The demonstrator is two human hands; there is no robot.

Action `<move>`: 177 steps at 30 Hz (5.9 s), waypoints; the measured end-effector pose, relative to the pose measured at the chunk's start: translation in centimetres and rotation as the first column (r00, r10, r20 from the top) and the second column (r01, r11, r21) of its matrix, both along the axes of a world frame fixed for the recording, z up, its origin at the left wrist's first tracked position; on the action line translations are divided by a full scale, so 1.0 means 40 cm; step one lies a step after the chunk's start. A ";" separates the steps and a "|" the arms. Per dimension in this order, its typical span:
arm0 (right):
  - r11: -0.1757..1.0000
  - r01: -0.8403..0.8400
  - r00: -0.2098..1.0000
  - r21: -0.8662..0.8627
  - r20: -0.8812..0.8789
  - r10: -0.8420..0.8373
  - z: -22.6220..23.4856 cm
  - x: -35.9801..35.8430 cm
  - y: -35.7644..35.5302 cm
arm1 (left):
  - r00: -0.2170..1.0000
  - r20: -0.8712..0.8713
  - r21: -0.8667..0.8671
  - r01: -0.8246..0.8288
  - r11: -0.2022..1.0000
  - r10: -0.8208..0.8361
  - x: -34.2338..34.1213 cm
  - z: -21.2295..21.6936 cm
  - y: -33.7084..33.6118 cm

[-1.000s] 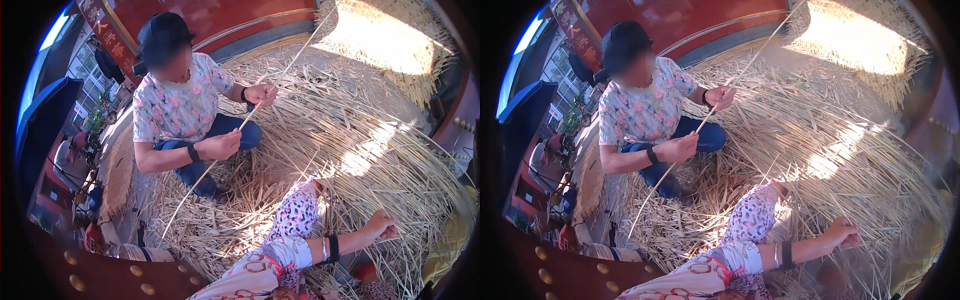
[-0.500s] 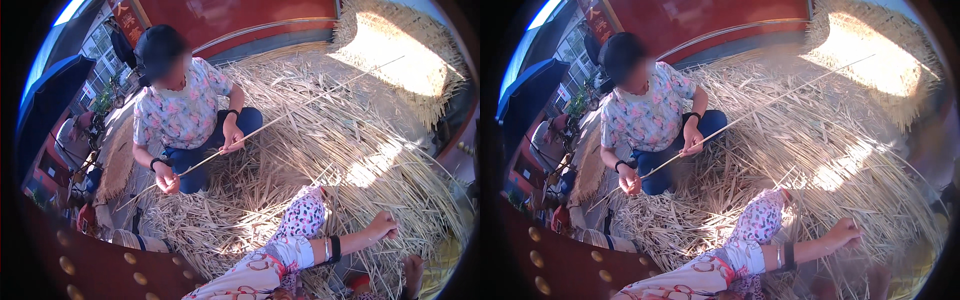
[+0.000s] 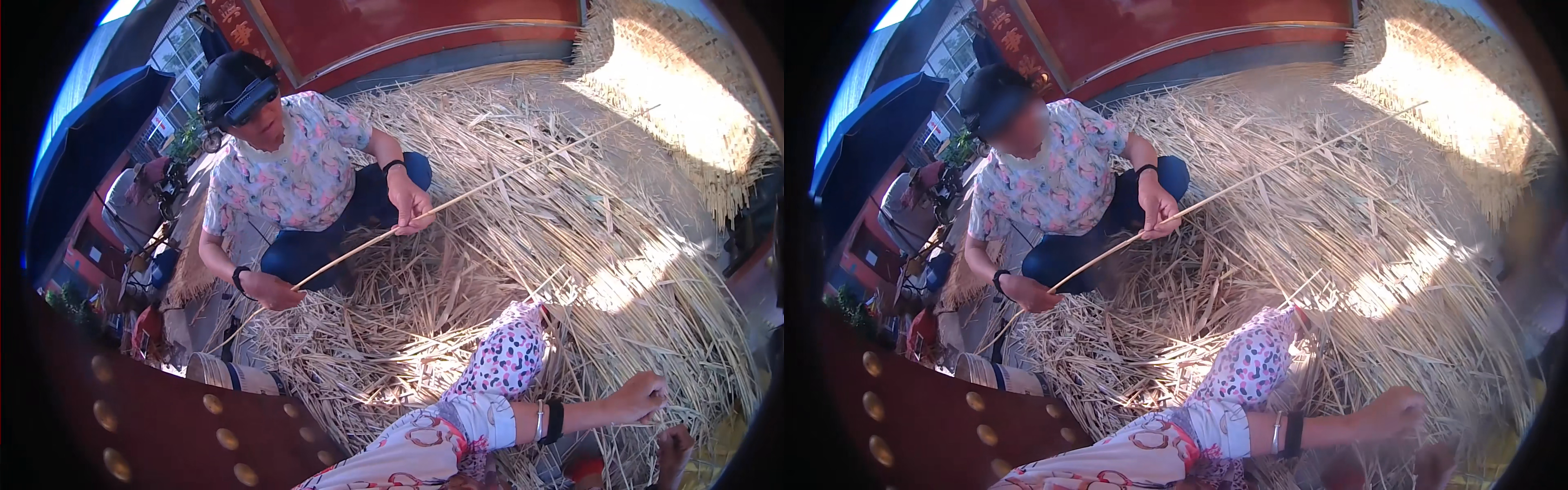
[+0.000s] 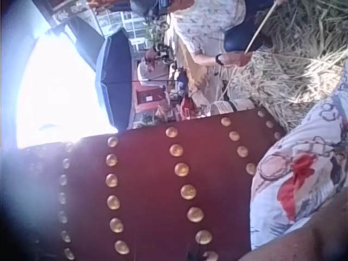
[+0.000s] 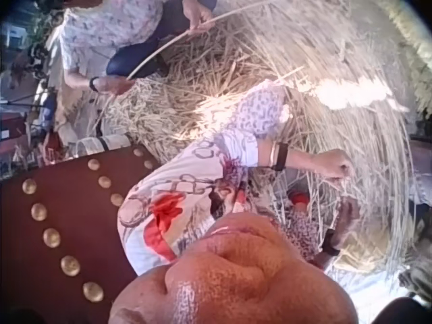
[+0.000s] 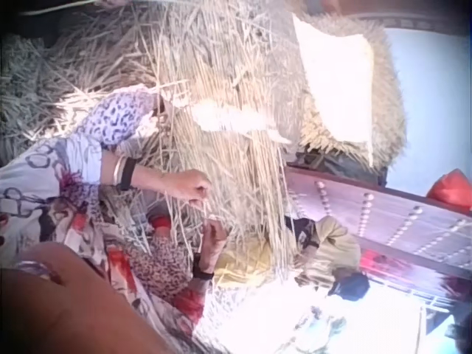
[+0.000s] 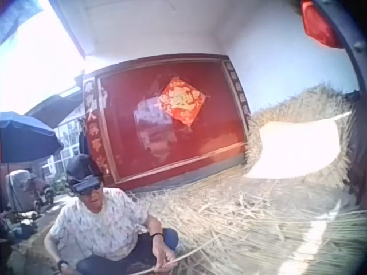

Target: The recorder is weaving or processing long strands of straw along with other people.

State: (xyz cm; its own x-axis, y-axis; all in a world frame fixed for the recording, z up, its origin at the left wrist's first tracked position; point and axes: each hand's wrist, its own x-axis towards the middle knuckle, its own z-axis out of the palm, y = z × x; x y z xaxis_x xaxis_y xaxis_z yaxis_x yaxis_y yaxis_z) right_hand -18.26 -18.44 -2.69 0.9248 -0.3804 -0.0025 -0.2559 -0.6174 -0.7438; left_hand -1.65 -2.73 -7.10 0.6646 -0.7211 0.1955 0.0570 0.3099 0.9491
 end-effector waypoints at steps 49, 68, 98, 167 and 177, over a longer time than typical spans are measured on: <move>0.979 -0.198 0.738 0.053 0.665 0.114 0.335 -0.138 0.206 | 0.732 -0.671 0.526 0.354 0.773 0.121 0.031 -0.351 0.080; 0.955 -0.185 0.968 -0.233 -0.209 0.136 0.002 -0.134 0.030 | 0.835 -0.420 0.101 -0.346 0.933 0.355 0.262 0.039 0.103; 0.755 0.033 0.986 -0.655 0.143 0.081 0.113 0.043 0.171 | 0.833 -0.537 0.062 0.196 0.979 -0.133 0.069 0.060 0.054; 0.884 0.042 0.993 -0.465 0.120 0.016 -0.031 0.075 0.066 | 0.612 -0.760 -0.076 0.249 0.965 -0.218 0.036 0.111 0.173; 0.846 0.151 0.968 -0.511 0.248 -0.023 0.155 -0.088 0.129 | 0.734 -0.645 0.079 0.342 0.937 -0.213 -0.017 0.067 0.127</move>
